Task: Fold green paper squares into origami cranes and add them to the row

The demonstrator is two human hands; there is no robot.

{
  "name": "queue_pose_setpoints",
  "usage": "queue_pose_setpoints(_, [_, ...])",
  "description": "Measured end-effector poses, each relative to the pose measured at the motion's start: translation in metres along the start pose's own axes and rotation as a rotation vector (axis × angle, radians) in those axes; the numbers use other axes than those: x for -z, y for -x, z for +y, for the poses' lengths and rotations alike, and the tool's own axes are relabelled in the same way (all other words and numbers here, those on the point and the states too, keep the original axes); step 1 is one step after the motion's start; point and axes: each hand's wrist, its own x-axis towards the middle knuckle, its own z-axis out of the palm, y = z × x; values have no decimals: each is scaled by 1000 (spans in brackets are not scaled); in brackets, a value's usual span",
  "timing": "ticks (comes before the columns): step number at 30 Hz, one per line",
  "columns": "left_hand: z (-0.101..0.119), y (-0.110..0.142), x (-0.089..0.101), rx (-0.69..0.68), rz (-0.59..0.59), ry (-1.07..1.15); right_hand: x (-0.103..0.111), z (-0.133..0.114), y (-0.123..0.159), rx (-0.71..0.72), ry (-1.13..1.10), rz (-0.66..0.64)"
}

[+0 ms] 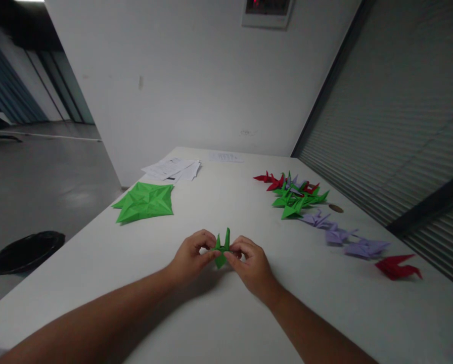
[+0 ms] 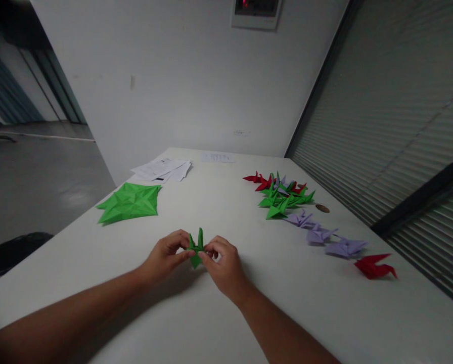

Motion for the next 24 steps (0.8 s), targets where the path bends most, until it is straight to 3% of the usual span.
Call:
queue_pose_setpoints(5, [-3,2,-8,242,-22,342,0,2,0,-51,-44,-55])
queue_pose_setpoints(8, [-2,2,-9,307,-3,363,3,5,0,-88,-77,-154])
queue_pose_setpoints(12, [-1,2,-4,372,-75,371,9,13,1,-209,-276,-254])
queue_pose_setpoints(15, [-1,3,-4,421,-136,398,14,18,2,-242,-420,-208])
queue_pose_setpoints(19, [1,5,-7,466,-184,398,18,18,2,-199,-412,-153])
queue_pose_setpoints(24, [2,6,-8,491,-153,424,20,15,1,-178,-393,-144])
